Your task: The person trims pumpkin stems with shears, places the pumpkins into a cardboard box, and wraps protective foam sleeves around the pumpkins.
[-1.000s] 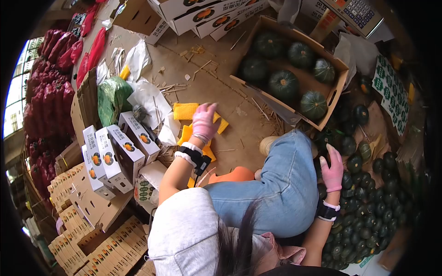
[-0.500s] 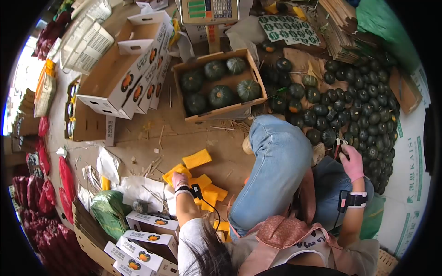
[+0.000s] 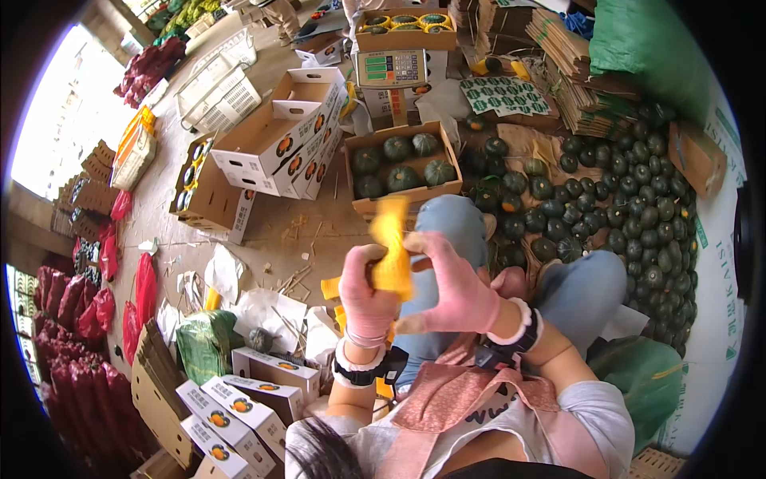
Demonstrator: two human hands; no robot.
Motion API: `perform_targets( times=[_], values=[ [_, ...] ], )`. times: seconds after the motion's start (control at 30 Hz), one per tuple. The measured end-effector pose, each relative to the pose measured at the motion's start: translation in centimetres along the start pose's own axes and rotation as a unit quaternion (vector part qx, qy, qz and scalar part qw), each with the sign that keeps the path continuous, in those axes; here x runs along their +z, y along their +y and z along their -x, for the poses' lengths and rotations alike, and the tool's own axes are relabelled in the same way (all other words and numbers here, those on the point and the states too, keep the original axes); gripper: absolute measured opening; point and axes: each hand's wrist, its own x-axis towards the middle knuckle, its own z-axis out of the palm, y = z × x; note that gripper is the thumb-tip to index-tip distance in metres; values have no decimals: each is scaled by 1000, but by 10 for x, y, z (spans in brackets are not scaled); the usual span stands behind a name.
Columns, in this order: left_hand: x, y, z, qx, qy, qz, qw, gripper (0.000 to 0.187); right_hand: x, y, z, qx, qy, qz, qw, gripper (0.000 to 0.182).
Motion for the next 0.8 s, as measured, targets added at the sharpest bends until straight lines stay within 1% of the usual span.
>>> perform_targets(
  times=[0.03,0.07,0.1,0.13,0.17,0.27,0.3,0.33,0.37,0.4,0.43,0.5,0.53,0.57,0.6,0.63,0.67,0.7,0.77,0.8],
  values=[
    [7,8,8,1,-31,93,995,28,0,-5,0,-24,9,5,1000,76],
    [14,13,9,67,-28,55,996,31,-4,-8,4,-10,54,8,998,71],
    [16,23,10,68,-43,34,996,31,-11,-14,8,6,87,-58,994,57],
    [22,33,8,56,-26,40,997,28,-22,-13,12,-14,84,-36,996,51],
    [28,40,8,45,-9,45,998,26,-34,-11,15,-34,80,-13,996,47],
    [39,42,4,90,-58,-76,991,22,-46,-7,28,-9,123,-10,992,43],
    [45,42,5,25,-74,6,997,21,-49,-4,31,-5,134,14,991,42],
    [50,42,10,-40,-92,86,991,20,-51,0,35,-1,146,35,989,40],
    [53,42,15,-107,-108,164,975,19,-53,4,36,5,158,55,986,39],
    [56,34,18,-151,-119,289,938,21,-56,10,36,-11,170,98,980,29],
    [57,33,17,-207,-112,362,902,23,-58,19,39,20,135,59,989,26],
    [60,32,15,-315,-92,497,803,27,-65,44,52,86,64,-23,994,21],
    [56,13,19,-357,-96,505,780,34,-66,54,61,214,9,-248,945,22],
    [51,5,22,-351,-131,509,775,35,-67,63,69,253,20,-403,880,24],
    [46,-1,21,-343,-169,513,769,35,-67,71,76,280,31,-545,790,26],
    [40,-6,18,-332,-207,516,762,36,-63,80,82,296,41,-671,679,28],
    [33,-10,13,-317,-273,503,756,38,-51,84,88,193,78,-588,782,33],
    [32,-24,14,-260,-288,462,798,39,-48,88,91,188,72,-614,763,35],
    [30,-32,-1,-144,-305,392,856,39,-44,89,82,180,58,-665,723,39],
    [31,-32,-5,-132,-273,427,852,37,-45,89,79,185,30,-622,760,35]
  ],
)
